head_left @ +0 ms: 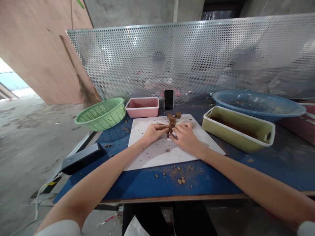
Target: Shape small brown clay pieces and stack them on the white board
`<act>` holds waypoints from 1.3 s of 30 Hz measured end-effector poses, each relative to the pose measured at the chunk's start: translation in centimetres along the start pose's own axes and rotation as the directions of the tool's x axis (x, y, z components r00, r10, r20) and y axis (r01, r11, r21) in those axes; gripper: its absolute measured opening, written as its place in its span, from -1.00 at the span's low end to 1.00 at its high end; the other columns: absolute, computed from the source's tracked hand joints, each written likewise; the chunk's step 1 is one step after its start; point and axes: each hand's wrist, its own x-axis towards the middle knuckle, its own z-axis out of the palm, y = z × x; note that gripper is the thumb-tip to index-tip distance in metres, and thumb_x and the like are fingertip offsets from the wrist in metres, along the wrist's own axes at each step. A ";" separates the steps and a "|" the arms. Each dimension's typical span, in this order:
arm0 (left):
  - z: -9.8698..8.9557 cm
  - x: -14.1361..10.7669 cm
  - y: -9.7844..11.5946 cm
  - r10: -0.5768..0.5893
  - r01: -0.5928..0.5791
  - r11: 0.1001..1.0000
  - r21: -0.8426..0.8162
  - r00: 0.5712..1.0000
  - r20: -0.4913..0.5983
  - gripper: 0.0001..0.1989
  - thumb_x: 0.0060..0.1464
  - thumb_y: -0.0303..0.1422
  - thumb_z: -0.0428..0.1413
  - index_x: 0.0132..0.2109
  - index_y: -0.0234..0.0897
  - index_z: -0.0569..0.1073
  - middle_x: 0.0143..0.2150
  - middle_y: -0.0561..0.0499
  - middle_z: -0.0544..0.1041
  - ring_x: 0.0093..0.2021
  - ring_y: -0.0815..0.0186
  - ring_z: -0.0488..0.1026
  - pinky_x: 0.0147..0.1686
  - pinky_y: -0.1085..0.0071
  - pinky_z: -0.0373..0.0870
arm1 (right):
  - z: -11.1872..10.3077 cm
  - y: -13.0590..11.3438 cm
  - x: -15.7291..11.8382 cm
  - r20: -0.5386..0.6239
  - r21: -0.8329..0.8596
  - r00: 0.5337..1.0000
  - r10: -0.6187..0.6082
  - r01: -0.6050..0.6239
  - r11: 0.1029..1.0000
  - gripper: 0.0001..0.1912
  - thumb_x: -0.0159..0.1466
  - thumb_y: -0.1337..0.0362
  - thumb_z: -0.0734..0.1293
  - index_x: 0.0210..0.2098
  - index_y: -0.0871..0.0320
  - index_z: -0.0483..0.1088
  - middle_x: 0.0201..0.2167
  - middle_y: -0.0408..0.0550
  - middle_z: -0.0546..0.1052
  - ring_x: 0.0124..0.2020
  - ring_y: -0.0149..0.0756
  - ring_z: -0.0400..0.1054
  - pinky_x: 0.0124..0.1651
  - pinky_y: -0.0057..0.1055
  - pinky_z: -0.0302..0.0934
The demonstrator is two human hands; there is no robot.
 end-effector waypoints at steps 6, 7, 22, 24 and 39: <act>-0.1 0.1 0.0 0.045 -0.046 0.998 0.051 0.999 0.031 -0.71 0.20 -0.19 0.32 -0.02 -0.24 0.74 -0.14 -0.15 0.74 -0.03 0.14 0.66 0.09 0.18 0.57 | -0.2 0.2 -0.1 0.045 -0.006 0.999 -0.029 0.030 1.000 -0.71 0.57 0.27 0.18 -0.17 0.21 0.50 -0.21 0.13 0.54 -0.06 0.01 0.31 0.01 -0.09 -0.03; -0.1 0.1 0.0 0.049 -0.051 0.997 0.054 0.998 0.039 -0.71 0.20 -0.18 0.31 -0.04 -0.25 0.74 -0.14 -0.15 0.74 -0.02 0.14 0.65 0.10 0.18 0.56 | -0.2 0.2 -0.1 0.050 -0.004 0.998 -0.030 0.031 1.000 -0.70 0.57 0.28 0.17 -0.17 0.21 0.50 -0.21 0.14 0.54 -0.06 0.01 0.31 0.01 -0.09 -0.02; -1.7 0.1 0.7 0.139 -0.147 0.969 0.199 0.989 0.057 -0.76 0.21 -0.21 0.32 -0.03 -0.15 0.74 0.01 -0.15 0.70 -0.02 0.19 0.63 0.10 0.21 0.55 | 0.6 1.8 -0.4 -0.013 0.463 0.973 0.232 -0.200 0.864 -0.78 0.51 0.15 0.26 -0.11 0.07 0.52 -0.13 0.00 0.57 -0.05 -0.08 0.46 0.11 -0.03 0.02; -2.0 0.4 -0.4 0.193 -0.211 0.946 0.245 0.977 0.096 -0.75 0.20 -0.20 0.33 -0.03 -0.13 0.74 0.01 -0.16 0.68 -0.01 0.18 0.62 0.12 0.18 0.53 | 0.5 2.0 -0.4 -0.003 0.500 0.980 0.200 -0.172 0.849 -0.75 0.52 0.15 0.27 -0.16 0.07 0.57 -0.14 0.00 0.55 -0.06 -0.09 0.46 0.10 -0.02 0.02; -2.9 1.0 -2.7 0.238 -0.266 0.922 0.283 0.963 0.130 -0.73 0.22 -0.13 0.32 -0.03 -0.14 0.74 0.05 -0.19 0.66 0.03 0.14 0.62 0.13 0.16 0.53 | 2.1 2.7 0.1 0.056 0.447 0.994 0.098 -0.113 0.888 -0.70 0.55 0.13 0.26 -0.14 0.04 0.62 -0.08 0.05 0.47 0.02 -0.08 0.33 0.07 -0.07 0.03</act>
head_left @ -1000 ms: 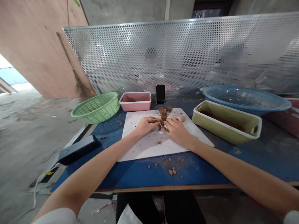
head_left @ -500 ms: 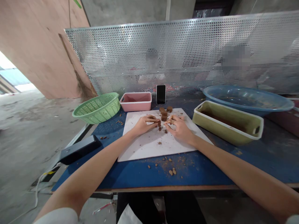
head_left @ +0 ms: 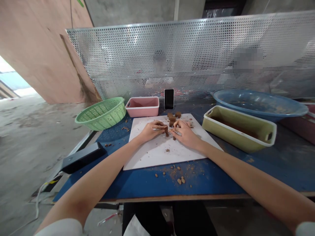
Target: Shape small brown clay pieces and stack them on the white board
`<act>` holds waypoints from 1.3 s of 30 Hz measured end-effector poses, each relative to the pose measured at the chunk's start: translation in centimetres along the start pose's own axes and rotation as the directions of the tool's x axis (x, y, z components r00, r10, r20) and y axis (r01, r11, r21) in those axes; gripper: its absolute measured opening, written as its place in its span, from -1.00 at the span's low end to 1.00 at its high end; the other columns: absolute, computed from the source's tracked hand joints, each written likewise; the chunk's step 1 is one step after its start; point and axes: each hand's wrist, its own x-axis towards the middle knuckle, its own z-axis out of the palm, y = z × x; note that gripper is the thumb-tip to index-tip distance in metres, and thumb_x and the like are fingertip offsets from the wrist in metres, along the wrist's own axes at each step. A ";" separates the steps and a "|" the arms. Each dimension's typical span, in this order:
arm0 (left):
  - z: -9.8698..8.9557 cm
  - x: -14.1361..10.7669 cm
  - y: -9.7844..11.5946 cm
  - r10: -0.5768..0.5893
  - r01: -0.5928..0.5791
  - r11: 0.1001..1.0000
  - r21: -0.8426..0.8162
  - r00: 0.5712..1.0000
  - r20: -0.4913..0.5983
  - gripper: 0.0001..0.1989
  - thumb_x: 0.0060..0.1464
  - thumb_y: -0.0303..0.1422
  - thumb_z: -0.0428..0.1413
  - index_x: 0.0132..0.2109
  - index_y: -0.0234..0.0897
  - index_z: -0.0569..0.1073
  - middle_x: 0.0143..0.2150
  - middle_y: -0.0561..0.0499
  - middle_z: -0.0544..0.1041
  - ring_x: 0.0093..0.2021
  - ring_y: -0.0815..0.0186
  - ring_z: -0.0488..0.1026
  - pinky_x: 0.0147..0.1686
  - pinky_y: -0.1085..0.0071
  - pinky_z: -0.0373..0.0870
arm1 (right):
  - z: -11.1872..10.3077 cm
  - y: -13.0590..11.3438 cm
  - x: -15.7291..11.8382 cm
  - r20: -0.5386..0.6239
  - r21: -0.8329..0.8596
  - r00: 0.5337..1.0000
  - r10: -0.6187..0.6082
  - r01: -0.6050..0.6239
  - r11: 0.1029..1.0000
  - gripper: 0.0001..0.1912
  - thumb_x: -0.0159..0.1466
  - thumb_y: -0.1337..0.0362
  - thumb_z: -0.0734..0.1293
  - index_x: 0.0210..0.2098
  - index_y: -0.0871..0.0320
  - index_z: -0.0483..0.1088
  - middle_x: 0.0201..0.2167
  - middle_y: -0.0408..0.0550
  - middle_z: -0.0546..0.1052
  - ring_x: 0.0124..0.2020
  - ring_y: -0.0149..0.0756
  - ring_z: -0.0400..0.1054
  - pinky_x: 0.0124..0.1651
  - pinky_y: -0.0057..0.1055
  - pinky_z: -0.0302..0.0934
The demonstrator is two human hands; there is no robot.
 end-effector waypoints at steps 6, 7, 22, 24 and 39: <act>0.1 0.1 -0.6 -0.016 0.015 1.000 0.027 1.000 0.019 -0.73 0.22 -0.14 0.31 -0.03 -0.13 0.74 0.06 -0.16 0.66 0.04 0.14 0.61 0.14 0.17 0.52 | 0.3 0.3 0.2 0.014 -0.017 1.000 -0.001 0.001 1.000 -0.69 0.54 0.11 0.26 -0.13 0.04 0.63 -0.05 0.08 0.46 0.04 -0.05 0.31 0.11 -0.06 0.07; 0.2 0.1 -0.6 -0.024 0.023 0.999 0.028 1.000 0.019 -0.73 0.22 -0.13 0.32 -0.03 -0.13 0.74 0.06 -0.16 0.66 0.04 0.14 0.62 0.13 0.18 0.53 | 0.3 0.3 0.2 0.021 -0.026 1.000 -0.004 0.004 1.000 -0.70 0.54 0.11 0.27 -0.13 0.04 0.63 -0.04 0.08 0.45 0.05 -0.05 0.30 0.12 -0.05 0.08; 0.1 0.2 -0.5 -0.007 0.006 1.000 0.023 0.999 0.036 -0.72 0.23 -0.11 0.30 -0.02 -0.10 0.74 0.04 -0.15 0.67 0.00 0.16 0.63 0.07 0.22 0.54 | 0.5 0.2 0.2 -0.012 -0.046 1.000 -0.019 0.019 0.999 -0.67 0.54 0.09 0.25 -0.18 0.04 0.62 -0.05 0.07 0.46 0.02 -0.07 0.30 0.10 -0.07 0.09; 0.2 0.2 -0.5 -0.004 0.003 1.000 0.029 1.000 0.029 -0.71 0.22 -0.09 0.30 -0.04 -0.11 0.75 0.03 -0.15 0.67 -0.01 0.16 0.63 0.05 0.23 0.55 | 0.5 0.0 0.2 0.007 -0.043 0.999 -0.034 0.034 0.998 -0.65 0.55 0.08 0.25 -0.19 0.05 0.62 -0.04 0.07 0.46 0.03 -0.06 0.30 0.11 -0.07 0.08; 0.1 0.2 -0.1 0.002 -0.005 0.995 0.096 0.999 0.034 -0.69 0.23 -0.06 0.28 -0.04 -0.12 0.75 0.04 -0.17 0.67 -0.01 0.16 0.63 0.04 0.25 0.54 | 0.5 -0.8 0.2 -0.056 -0.052 0.998 -0.038 0.035 0.998 -0.65 0.56 0.11 0.22 -0.14 0.07 0.62 -0.07 0.07 0.45 0.01 -0.08 0.30 0.10 -0.08 0.10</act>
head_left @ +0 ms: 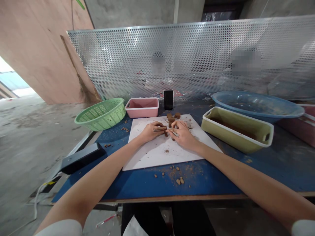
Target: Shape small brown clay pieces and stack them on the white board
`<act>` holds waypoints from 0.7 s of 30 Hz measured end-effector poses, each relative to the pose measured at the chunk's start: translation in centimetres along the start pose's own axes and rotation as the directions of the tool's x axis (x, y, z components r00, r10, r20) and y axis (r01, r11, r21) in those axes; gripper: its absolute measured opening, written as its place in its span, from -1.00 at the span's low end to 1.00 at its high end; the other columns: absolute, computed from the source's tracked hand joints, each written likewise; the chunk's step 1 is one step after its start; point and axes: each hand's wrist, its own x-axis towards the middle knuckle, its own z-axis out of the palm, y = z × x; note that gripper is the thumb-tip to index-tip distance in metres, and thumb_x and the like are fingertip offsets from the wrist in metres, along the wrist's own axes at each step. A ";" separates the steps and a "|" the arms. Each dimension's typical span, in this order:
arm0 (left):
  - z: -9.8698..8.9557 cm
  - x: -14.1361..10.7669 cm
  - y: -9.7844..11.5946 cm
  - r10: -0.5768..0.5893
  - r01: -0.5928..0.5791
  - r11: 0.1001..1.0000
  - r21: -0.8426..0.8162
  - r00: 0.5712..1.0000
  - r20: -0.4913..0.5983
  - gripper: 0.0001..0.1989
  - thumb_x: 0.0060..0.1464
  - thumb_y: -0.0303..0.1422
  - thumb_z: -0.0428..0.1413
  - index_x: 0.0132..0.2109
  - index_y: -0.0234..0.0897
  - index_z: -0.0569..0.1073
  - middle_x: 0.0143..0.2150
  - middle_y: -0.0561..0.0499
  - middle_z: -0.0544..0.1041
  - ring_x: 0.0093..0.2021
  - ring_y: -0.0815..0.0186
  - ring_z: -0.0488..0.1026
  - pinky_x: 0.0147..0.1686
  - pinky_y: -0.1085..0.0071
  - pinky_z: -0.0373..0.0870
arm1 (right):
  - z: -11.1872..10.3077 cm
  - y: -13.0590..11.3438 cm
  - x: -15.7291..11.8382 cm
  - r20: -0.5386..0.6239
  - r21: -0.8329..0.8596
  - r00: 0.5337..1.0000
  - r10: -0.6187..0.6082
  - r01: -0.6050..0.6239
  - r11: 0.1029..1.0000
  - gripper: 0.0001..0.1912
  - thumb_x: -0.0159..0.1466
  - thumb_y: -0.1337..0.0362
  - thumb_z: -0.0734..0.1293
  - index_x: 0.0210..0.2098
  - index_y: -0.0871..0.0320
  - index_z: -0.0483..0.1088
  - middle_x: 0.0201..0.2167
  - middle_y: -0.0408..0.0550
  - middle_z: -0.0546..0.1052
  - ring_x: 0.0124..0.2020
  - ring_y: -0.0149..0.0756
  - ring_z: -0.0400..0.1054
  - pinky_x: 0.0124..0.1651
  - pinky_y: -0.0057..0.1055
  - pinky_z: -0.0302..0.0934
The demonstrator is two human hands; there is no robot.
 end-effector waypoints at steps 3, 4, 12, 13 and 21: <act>0.0 -0.1 0.0 -0.029 0.029 1.000 -0.008 1.000 -0.008 -0.68 0.22 -0.10 0.29 0.00 -0.15 0.74 0.08 -0.17 0.66 0.01 0.15 0.64 0.07 0.25 0.54 | 0.0 0.0 0.0 -0.004 -0.008 1.000 0.005 -0.005 1.000 -0.66 0.55 0.12 0.23 -0.18 0.09 0.61 -0.08 0.08 0.45 0.01 -0.07 0.31 0.09 -0.07 0.10; 0.0 -0.2 0.0 -0.037 0.037 0.999 -0.001 0.999 -0.018 -0.67 0.21 -0.10 0.30 0.02 -0.15 0.73 0.08 -0.17 0.66 0.01 0.14 0.64 0.08 0.24 0.54 | 0.0 0.0 0.0 -0.001 -0.010 1.000 0.008 -0.008 1.000 -0.66 0.55 0.13 0.24 -0.18 0.09 0.61 -0.07 0.08 0.45 0.01 -0.07 0.31 0.09 -0.07 0.10; 0.0 -0.2 -0.2 -0.019 0.024 0.994 0.104 0.999 -0.051 -0.57 0.17 -0.16 0.34 0.16 -0.16 0.67 0.04 -0.16 0.68 0.02 0.12 0.62 0.11 0.22 0.52 | 0.1 0.0 0.0 0.085 0.035 0.996 -0.015 0.012 0.999 -0.71 0.53 0.13 0.27 -0.13 0.03 0.65 -0.02 0.06 0.45 0.04 -0.06 0.28 0.14 -0.07 0.09; 0.0 -0.2 -0.2 -0.015 0.021 0.993 0.117 0.999 -0.051 -0.56 0.17 -0.16 0.34 0.16 -0.16 0.66 0.04 -0.16 0.68 0.02 0.11 0.62 0.10 0.21 0.52 | 0.1 -0.1 0.0 0.083 0.033 0.996 -0.012 0.009 0.999 -0.70 0.54 0.13 0.27 -0.12 0.02 0.65 -0.02 0.06 0.46 0.04 -0.06 0.29 0.13 -0.07 0.09; -0.1 -0.2 0.3 -0.037 0.046 0.987 0.157 0.998 -0.059 -0.58 0.15 -0.23 0.33 0.15 -0.18 0.65 0.07 -0.13 0.69 0.08 0.07 0.63 0.17 0.15 0.53 | -0.1 -0.2 -0.1 -0.046 -0.008 0.997 0.062 -0.063 0.998 -0.77 0.51 0.21 0.30 -0.16 0.10 0.59 -0.10 0.05 0.48 0.04 -0.05 0.38 0.08 -0.06 0.08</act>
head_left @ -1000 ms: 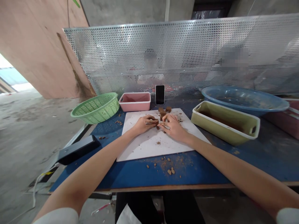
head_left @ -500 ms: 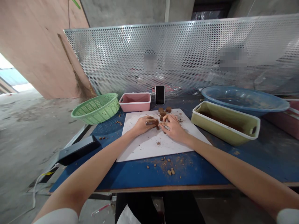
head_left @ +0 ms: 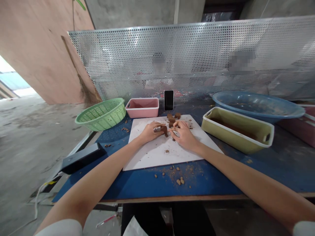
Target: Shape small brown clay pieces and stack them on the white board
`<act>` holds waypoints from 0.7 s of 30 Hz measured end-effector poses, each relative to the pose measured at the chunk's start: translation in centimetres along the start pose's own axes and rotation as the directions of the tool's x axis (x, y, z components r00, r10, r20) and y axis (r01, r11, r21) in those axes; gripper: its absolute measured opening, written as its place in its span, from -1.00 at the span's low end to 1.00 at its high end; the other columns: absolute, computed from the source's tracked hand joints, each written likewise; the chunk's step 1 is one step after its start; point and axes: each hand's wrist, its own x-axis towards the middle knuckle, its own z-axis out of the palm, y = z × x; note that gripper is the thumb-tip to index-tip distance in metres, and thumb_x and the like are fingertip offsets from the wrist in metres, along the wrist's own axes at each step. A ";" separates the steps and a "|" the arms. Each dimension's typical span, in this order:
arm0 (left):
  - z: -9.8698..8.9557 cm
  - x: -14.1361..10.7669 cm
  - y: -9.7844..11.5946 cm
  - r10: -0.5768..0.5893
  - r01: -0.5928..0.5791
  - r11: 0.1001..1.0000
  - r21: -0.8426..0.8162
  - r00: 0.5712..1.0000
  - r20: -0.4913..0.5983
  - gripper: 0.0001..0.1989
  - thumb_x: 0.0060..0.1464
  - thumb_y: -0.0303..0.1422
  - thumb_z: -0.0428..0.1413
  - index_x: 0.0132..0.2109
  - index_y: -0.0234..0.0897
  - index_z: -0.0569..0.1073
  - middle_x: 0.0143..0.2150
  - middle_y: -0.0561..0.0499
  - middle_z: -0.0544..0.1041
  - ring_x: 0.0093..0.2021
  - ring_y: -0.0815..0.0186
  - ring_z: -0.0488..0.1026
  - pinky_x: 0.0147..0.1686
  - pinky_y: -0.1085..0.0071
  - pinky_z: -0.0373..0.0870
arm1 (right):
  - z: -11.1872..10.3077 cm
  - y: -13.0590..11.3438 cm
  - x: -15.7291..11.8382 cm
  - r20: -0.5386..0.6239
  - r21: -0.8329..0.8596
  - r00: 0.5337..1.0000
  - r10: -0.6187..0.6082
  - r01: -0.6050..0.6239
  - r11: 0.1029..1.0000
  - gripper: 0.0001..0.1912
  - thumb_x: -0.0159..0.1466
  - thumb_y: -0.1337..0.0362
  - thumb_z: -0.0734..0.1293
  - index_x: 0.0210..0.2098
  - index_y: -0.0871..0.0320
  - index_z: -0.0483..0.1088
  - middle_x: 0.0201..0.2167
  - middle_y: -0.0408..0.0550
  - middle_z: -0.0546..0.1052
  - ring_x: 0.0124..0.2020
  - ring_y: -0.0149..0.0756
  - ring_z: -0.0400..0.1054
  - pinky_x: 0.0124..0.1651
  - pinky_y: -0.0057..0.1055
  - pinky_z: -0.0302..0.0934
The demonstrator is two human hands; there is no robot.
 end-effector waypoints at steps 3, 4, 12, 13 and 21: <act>0.0 -0.2 0.3 -0.078 0.078 0.996 -0.043 0.997 -0.006 -0.55 0.14 -0.24 0.33 0.17 -0.17 0.62 0.12 -0.10 0.67 0.12 0.07 0.62 0.20 0.15 0.53 | 0.1 -0.4 0.1 0.029 -0.044 0.998 0.057 -0.056 0.997 -0.82 0.44 0.15 0.40 -0.25 0.10 0.56 -0.11 0.04 0.49 0.04 -0.01 0.40 0.09 -0.03 0.06; 0.1 -0.2 0.3 -0.098 0.097 0.993 -0.061 0.995 -0.006 -0.54 0.14 -0.24 0.33 0.18 -0.17 0.61 0.13 -0.10 0.67 0.13 0.08 0.62 0.20 0.15 0.53 | 0.2 -0.5 0.2 0.050 -0.056 0.996 0.072 -0.069 0.996 -0.80 0.41 0.11 0.43 -0.27 0.09 0.55 -0.11 0.04 0.50 0.04 0.00 0.40 0.09 -0.02 0.06; 0.1 -0.1 0.6 -0.123 0.123 0.986 -0.113 0.992 0.003 -0.53 0.10 -0.31 0.32 0.17 -0.20 0.56 0.15 -0.12 0.65 0.13 0.09 0.62 0.19 0.11 0.55 | 0.9 -1.0 0.5 0.144 -0.069 0.982 0.122 -0.113 0.991 -0.82 0.39 0.13 0.45 -0.31 0.08 0.55 -0.14 0.02 0.53 0.08 0.03 0.38 0.12 0.02 0.04; -0.1 -0.1 0.7 -0.115 0.115 0.987 -0.113 0.993 0.008 -0.53 0.10 -0.33 0.30 0.18 -0.19 0.56 0.15 -0.12 0.65 0.14 0.09 0.61 0.19 0.11 0.55 | 0.8 -1.1 0.4 0.146 -0.061 0.982 0.122 -0.114 0.992 -0.84 0.37 0.15 0.46 -0.31 0.07 0.55 -0.14 0.02 0.53 0.08 0.02 0.38 0.13 0.02 0.04; 0.1 0.0 2.7 -0.087 0.086 0.992 0.088 0.996 0.008 -0.46 0.16 -0.21 0.27 0.25 -0.25 0.46 0.25 -0.19 0.57 0.30 -0.02 0.47 0.33 0.01 0.38 | -0.2 -1.0 -0.1 0.217 -0.053 0.971 0.097 -0.088 0.995 -0.85 0.33 0.14 0.47 -0.19 0.07 0.57 -0.04 0.07 0.49 0.11 0.06 0.34 0.15 0.05 0.03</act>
